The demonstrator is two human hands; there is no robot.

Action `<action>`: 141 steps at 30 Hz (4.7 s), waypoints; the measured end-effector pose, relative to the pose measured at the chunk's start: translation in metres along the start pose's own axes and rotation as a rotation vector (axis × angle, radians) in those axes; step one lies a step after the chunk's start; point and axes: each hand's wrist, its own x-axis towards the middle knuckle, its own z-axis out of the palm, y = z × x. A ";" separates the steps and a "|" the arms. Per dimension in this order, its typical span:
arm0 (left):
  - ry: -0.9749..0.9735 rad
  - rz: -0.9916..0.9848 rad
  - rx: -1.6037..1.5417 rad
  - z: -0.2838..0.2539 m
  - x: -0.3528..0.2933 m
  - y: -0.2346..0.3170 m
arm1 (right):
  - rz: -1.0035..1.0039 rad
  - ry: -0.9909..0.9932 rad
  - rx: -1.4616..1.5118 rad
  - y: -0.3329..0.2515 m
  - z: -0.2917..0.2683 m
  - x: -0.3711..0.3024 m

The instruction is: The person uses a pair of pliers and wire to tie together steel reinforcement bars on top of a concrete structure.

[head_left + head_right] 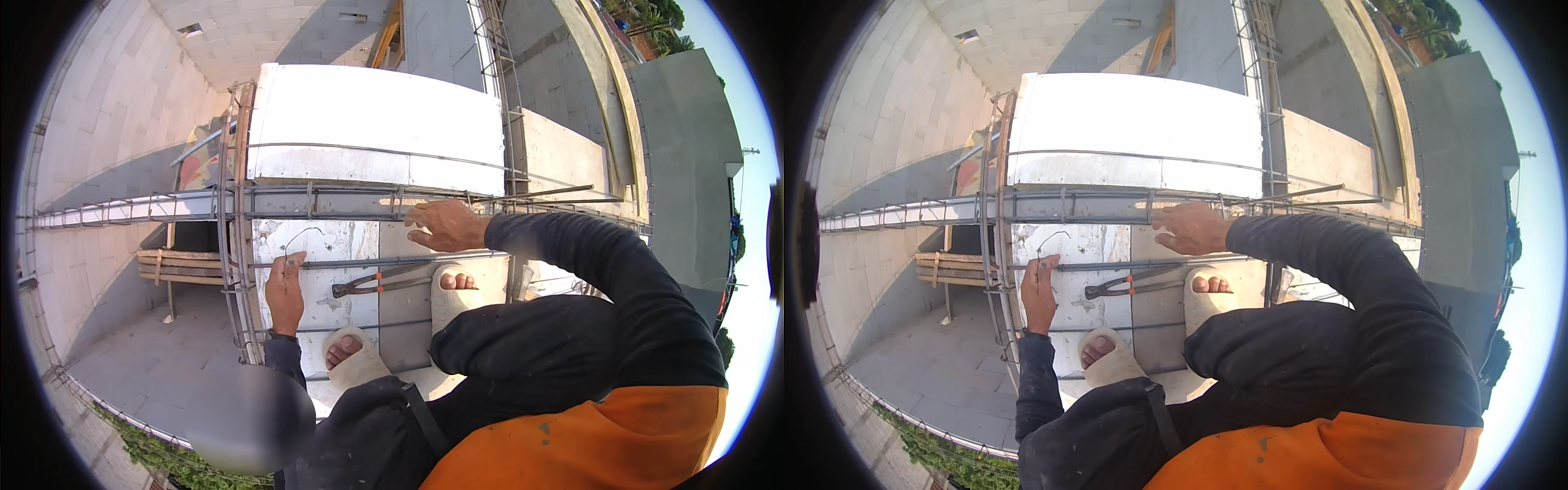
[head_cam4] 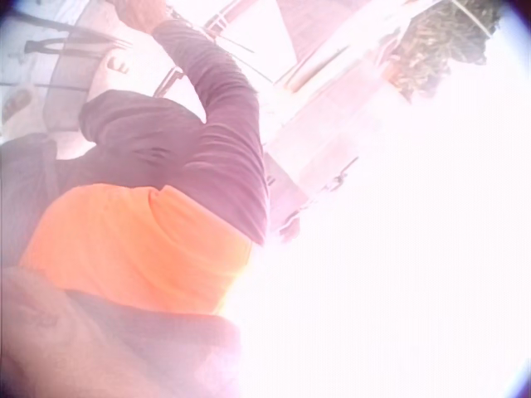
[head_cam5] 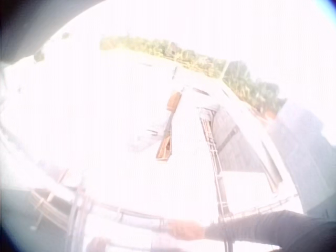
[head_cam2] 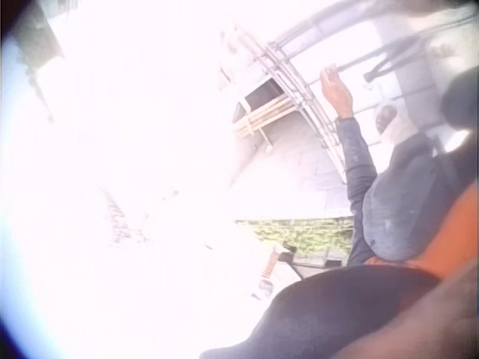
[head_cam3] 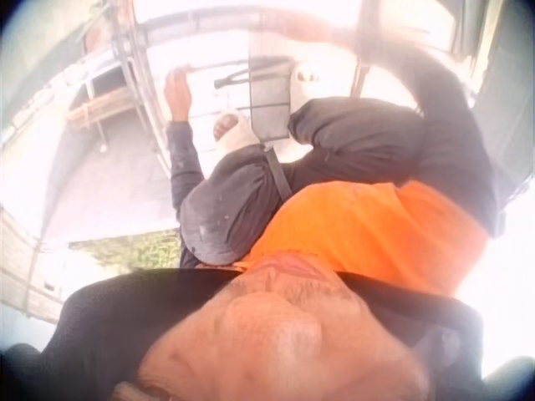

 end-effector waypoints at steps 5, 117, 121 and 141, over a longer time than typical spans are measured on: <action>0.013 -0.002 -0.009 0.007 0.002 0.004 | 0.047 0.335 -0.327 0.074 0.003 0.041; -0.210 -0.530 -0.565 -0.162 0.047 -0.074 | -0.181 0.056 0.025 -0.222 0.044 0.229; -0.231 -0.363 -0.400 -0.165 0.032 -0.090 | -0.212 0.063 0.063 -0.229 0.048 0.227; 0.201 0.368 0.905 -0.135 0.013 -0.043 | -0.272 0.109 0.134 -0.213 0.055 0.231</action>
